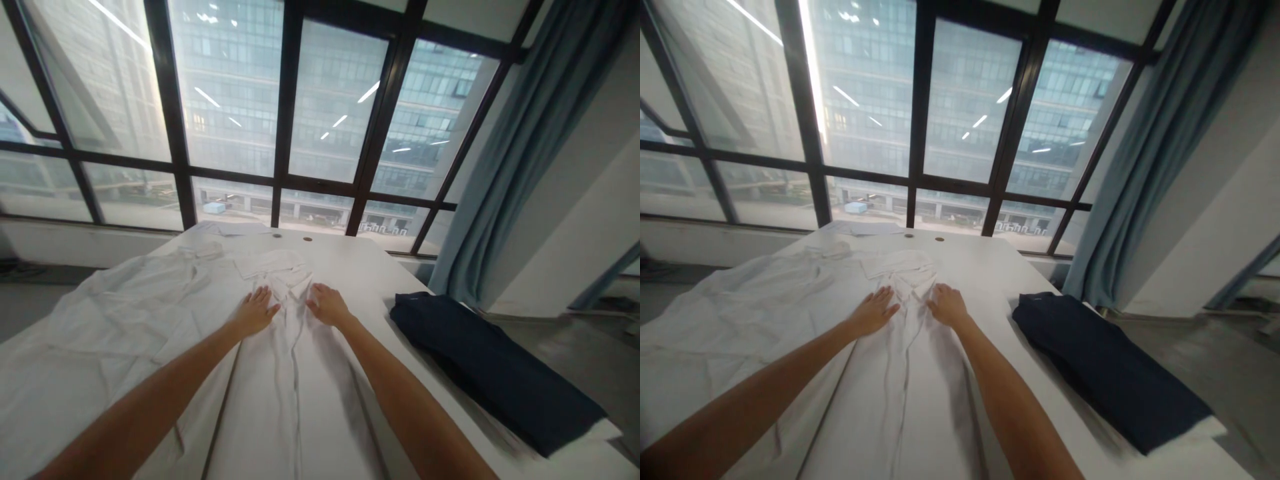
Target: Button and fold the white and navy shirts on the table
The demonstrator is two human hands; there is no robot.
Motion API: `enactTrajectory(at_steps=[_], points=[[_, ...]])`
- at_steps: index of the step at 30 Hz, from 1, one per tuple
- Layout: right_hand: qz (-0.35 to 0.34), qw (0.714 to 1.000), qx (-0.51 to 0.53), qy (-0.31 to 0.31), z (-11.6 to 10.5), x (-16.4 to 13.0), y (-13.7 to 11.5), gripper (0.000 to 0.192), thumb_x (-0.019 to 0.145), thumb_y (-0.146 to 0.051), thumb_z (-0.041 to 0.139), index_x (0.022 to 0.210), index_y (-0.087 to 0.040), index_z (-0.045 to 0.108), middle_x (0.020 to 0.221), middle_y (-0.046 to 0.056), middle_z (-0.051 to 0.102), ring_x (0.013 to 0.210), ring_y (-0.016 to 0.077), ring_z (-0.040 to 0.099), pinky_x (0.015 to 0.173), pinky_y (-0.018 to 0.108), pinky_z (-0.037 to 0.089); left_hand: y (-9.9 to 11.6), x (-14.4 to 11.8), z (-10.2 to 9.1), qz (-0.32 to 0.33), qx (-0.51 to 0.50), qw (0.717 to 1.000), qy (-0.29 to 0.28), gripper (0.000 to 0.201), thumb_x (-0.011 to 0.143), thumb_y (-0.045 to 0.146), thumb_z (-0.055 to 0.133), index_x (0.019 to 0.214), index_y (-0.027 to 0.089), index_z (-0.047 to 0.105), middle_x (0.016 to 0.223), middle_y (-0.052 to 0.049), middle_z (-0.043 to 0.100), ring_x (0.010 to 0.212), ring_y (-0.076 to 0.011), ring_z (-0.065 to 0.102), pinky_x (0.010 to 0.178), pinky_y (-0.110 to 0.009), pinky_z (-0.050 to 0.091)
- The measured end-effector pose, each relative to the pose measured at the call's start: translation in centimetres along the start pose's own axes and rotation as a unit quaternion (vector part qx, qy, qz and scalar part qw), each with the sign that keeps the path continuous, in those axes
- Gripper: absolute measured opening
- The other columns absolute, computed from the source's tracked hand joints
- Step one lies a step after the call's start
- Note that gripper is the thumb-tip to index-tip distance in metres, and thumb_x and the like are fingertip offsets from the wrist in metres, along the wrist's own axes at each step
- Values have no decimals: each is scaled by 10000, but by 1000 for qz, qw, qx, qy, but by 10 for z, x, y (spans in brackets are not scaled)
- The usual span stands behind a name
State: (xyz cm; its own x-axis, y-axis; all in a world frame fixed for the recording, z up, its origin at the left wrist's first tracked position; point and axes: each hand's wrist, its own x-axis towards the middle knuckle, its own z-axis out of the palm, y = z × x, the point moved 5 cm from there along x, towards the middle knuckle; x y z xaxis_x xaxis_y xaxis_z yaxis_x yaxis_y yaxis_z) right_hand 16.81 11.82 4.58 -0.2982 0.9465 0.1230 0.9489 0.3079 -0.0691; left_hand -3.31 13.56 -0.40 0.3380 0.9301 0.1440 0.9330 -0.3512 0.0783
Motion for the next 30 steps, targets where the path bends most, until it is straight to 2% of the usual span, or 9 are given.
enactTrajectory(at_steps=[3, 7, 9, 12, 16, 19, 21, 26, 30], points=[[14, 999, 11, -37, 26, 26, 11, 619, 955, -493, 312, 1467, -145, 324, 1561, 126, 238, 1430, 252, 196, 1119, 458, 203, -7, -2, 4, -12, 2, 1000, -2, 629, 969, 479, 233, 1475, 115, 318, 1559, -127, 224, 1449, -260, 172, 1137, -475, 218], [16, 997, 28, -64, 54, 38, 18, 666, 958, -542, 213, 1508, -166, 237, 1585, 99, 158, 1450, 236, 132, 1131, 472, 144, -9, 4, 9, -20, 4, 1000, -11, 656, 965, 507, 219, 1480, 109, 301, 1568, -124, 193, 1452, -256, 160, 1145, -476, 193], [17, 999, 8, -48, 52, 39, 18, 665, 955, -544, 213, 1503, -170, 253, 1579, 104, 183, 1447, 236, 141, 1138, 471, 107, -7, 8, 5, -17, 12, 1000, -12, 641, 967, 497, 222, 1474, 116, 315, 1563, -125, 214, 1448, -259, 176, 1144, -487, 186], [43, 998, -42, 11, 36, 35, 15, 615, 966, -480, 229, 1475, -146, 318, 1545, 137, 276, 1428, 252, 190, 1144, 481, 29, 1, 7, -9, -21, 33, 999, 8, 604, 975, 441, 228, 1461, 101, 340, 1548, -141, 255, 1441, -266, 202, 1148, -496, 163], [68, 996, -26, 45, 20, -1, 1, 592, 977, -440, 208, 1458, -124, 345, 1525, 144, 318, 1418, 251, 223, 1145, 486, 41, 25, -33, -20, 20, 21, 999, 43, 626, 968, 460, 221, 1451, 87, 361, 1535, -151, 291, 1436, -269, 219, 1156, -470, 161], [53, 998, 20, -8, 28, -43, -17, 669, 951, -550, 242, 1467, -133, 334, 1542, 141, 280, 1423, 271, 218, 1132, 510, 111, 46, -75, -10, 71, -5, 997, 25, 672, 950, 536, 216, 1453, 119, 370, 1528, -137, 315, 1434, -257, 231, 1152, -448, 180], [39, 998, 35, -33, 34, -65, -29, 713, 936, -595, 251, 1475, -133, 319, 1551, 145, 254, 1429, 279, 200, 1125, 519, 132, 54, -93, -2, 74, -15, 997, 5, 683, 944, 547, 219, 1462, 122, 352, 1537, -138, 291, 1436, -256, 226, 1146, -448, 189], [79, 997, 7, 10, 21, -91, -42, 638, 964, -514, 246, 1460, -125, 342, 1546, 157, 262, 1432, 272, 189, 1137, 510, 77, 59, -91, -1, 59, -20, 998, -31, 684, 943, 547, 243, 1480, 129, 306, 1556, -134, 235, 1446, -263, 188, 1144, -497, 158], [65, 997, 17, -25, 11, -121, -47, 664, 935, -544, 326, 1471, -152, 328, 1548, 150, 261, 1425, 307, 206, 1123, 552, 117, 54, -83, -4, 50, -18, 998, -22, 695, 944, 564, 227, 1486, 134, 292, 1560, -133, 219, 1451, -254, 168, 1145, -496, 155]])
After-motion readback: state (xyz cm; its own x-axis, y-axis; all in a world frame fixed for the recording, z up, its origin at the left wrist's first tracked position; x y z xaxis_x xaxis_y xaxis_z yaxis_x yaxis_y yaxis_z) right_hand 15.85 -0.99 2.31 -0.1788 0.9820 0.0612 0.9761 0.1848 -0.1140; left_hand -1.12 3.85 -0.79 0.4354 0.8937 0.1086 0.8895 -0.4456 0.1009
